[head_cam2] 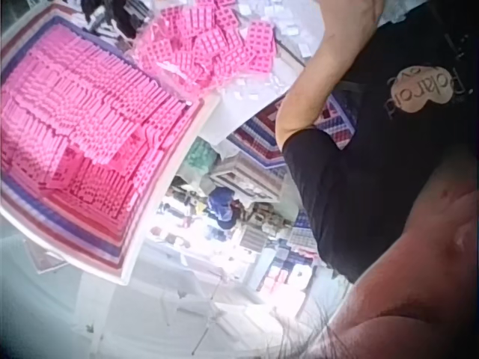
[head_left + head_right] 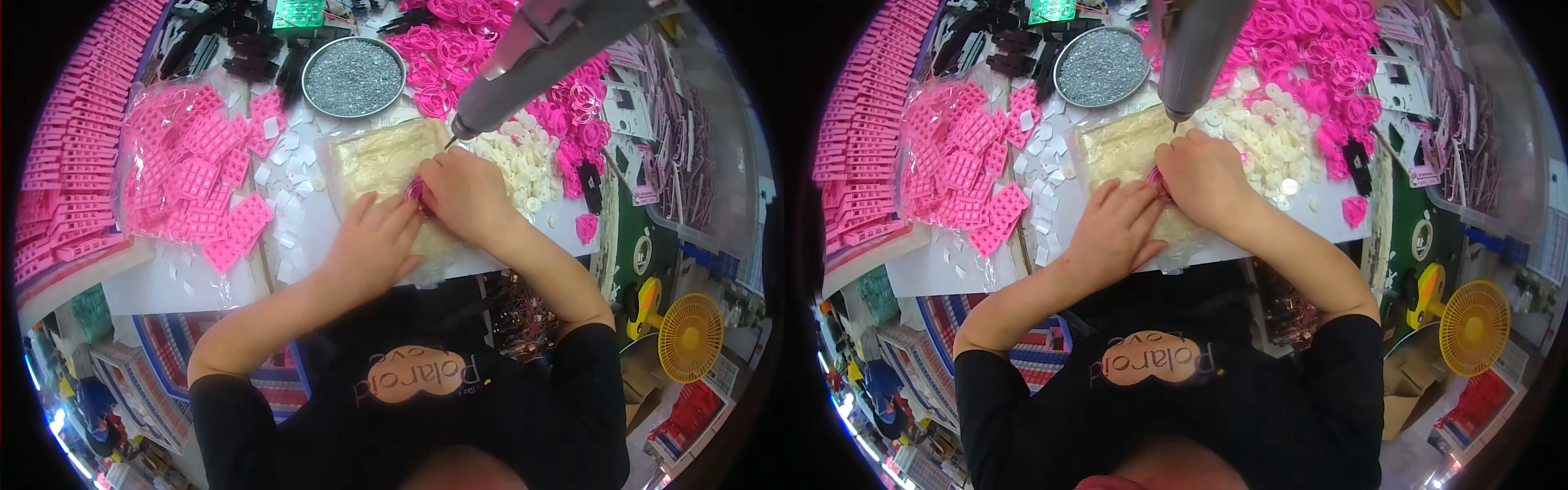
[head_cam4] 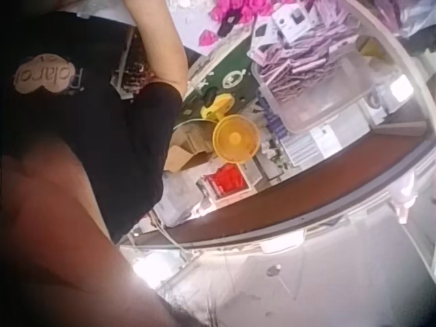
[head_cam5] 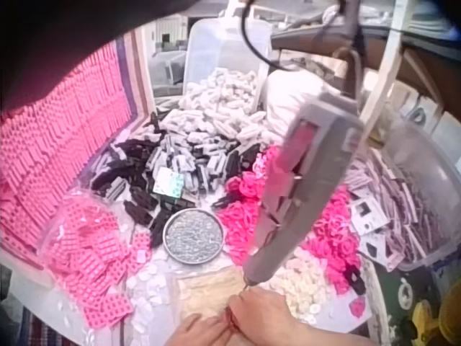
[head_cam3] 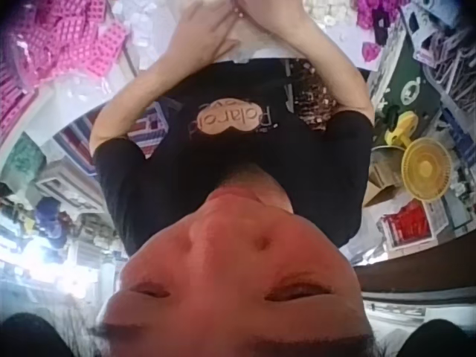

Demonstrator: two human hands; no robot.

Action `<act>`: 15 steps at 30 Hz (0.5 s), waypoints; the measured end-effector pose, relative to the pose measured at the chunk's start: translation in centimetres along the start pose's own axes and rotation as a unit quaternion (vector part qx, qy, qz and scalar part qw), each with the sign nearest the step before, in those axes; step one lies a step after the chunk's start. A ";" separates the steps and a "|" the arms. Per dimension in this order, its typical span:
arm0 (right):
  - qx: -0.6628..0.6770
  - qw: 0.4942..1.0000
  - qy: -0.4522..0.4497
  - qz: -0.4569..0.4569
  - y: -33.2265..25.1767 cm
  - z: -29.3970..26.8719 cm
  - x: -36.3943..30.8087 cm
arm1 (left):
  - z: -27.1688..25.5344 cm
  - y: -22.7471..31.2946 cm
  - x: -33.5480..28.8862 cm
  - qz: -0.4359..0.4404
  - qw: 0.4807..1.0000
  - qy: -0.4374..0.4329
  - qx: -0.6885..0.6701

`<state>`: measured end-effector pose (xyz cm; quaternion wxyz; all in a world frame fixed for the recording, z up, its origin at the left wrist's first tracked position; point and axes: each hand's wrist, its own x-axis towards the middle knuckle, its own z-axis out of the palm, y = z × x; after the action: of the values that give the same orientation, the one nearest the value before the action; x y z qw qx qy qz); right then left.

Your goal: Assembling and gluing electronic components, such as a circuit board and speaker, into a pink plastic toy housing.

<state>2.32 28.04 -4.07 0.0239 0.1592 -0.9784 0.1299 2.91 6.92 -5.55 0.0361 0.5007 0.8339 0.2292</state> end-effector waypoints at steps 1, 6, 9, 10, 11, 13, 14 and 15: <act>-0.001 1.000 -0.029 0.006 0.0 -0.3 0.3 | 0.2 0.6 -0.4 -0.011 0.999 -0.031 0.028; 0.012 0.988 -0.152 0.041 1.0 -1.0 1.3 | 1.0 0.8 -1.0 -0.001 0.993 -0.083 0.084; 0.116 0.992 -0.046 -0.019 0.7 -2.6 0.8 | -0.7 -2.4 -1.2 0.016 0.983 -0.034 -0.182; 0.147 0.988 0.003 -0.043 0.8 -2.9 0.5 | -1.5 -4.0 -1.4 0.023 0.954 0.002 -0.299; 0.160 0.987 0.026 -0.020 1.3 -3.4 -0.2 | -4.5 -5.4 -1.1 -0.046 0.953 0.043 -0.295; 0.168 0.984 0.061 0.010 1.8 -4.1 -1.3 | -11.6 -8.9 -2.0 -0.157 0.957 0.208 -0.128; 0.153 0.985 0.071 0.023 2.1 -4.5 -2.0 | -15.7 -11.1 -2.6 -0.177 0.931 0.318 -0.004; 0.171 0.982 0.014 0.077 2.8 -4.9 -2.9 | -18.6 -14.8 -4.3 -0.175 0.871 0.445 0.111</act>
<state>4.21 32.80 -0.28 -0.0004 0.0830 -0.9507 0.2989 -12.51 -8.99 4.11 -0.3557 0.1921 0.8555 0.3236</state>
